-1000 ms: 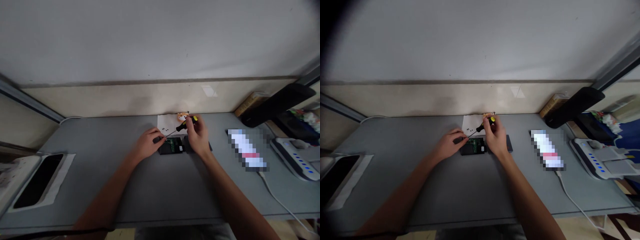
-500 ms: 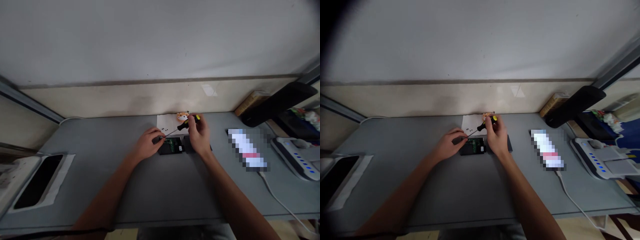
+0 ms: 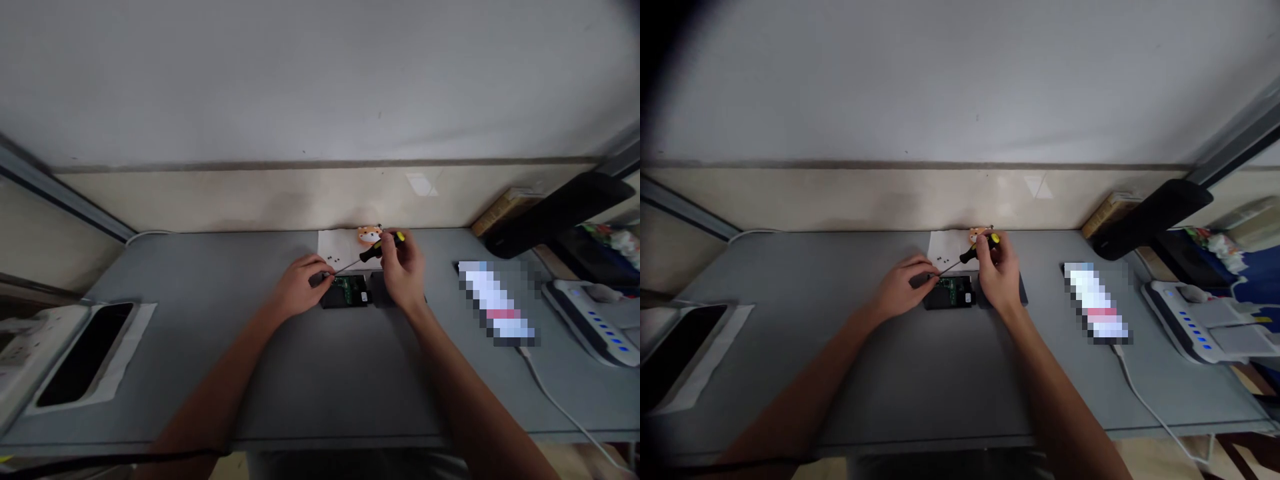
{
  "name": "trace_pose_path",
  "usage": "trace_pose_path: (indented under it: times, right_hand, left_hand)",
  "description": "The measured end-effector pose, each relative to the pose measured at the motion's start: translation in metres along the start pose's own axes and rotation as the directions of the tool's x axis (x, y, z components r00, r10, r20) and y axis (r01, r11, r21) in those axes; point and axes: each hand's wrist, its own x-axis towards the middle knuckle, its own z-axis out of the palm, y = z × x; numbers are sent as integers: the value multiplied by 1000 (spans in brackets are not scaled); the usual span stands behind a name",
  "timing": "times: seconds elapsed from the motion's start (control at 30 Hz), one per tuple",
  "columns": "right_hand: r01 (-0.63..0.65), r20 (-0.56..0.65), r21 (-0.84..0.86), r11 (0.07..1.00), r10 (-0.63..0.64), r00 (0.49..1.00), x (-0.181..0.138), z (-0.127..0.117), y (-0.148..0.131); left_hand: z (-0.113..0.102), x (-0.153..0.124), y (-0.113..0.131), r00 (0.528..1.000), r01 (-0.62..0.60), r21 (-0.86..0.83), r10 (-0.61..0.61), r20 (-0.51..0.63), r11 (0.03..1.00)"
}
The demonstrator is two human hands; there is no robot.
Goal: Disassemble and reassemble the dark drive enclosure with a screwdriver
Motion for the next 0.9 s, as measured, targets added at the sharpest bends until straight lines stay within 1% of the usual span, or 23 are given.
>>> trace_pose_path:
  times: [0.1, 0.23, 0.37, 0.5, 0.63, 0.77, 0.9]
  right_hand:
    - [9, 9, -26, 1000, -9, 1000, 0, 0, 0]
    - [14, 38, -42, 999, -13, 999, -2, 2, -1]
    - [0, 55, -76, 997, 4, 998, -4, 4, 0]
    - [-2, 60, -100, 995, 8, 998, -4, 4, 2]
    - [-5, 68, -117, 993, 13, 998, -4, 5, 2]
    - [8, 80, -119, 993, 1, 997, -5, 6, 0]
    - [38, 154, -148, 988, -15, 988, -5, 8, -9]
  left_hand:
    - [-3, 0, 0, 999, 26, 90, -27, 18, 996]
    - [-3, -1, -4, 997, 78, 171, -81, 9, 982]
    - [-1, 0, -7, 993, 89, 189, -103, 66, 978]
    - [-2, 0, -5, 983, 90, 198, -119, 138, 976]
    - [-2, 0, -2, 971, 119, 216, -159, 178, 969]
    - [-1, 0, -1, 970, 88, 178, -125, 207, 980]
    - [0, 0, -1, 973, 55, 145, -86, 214, 988]
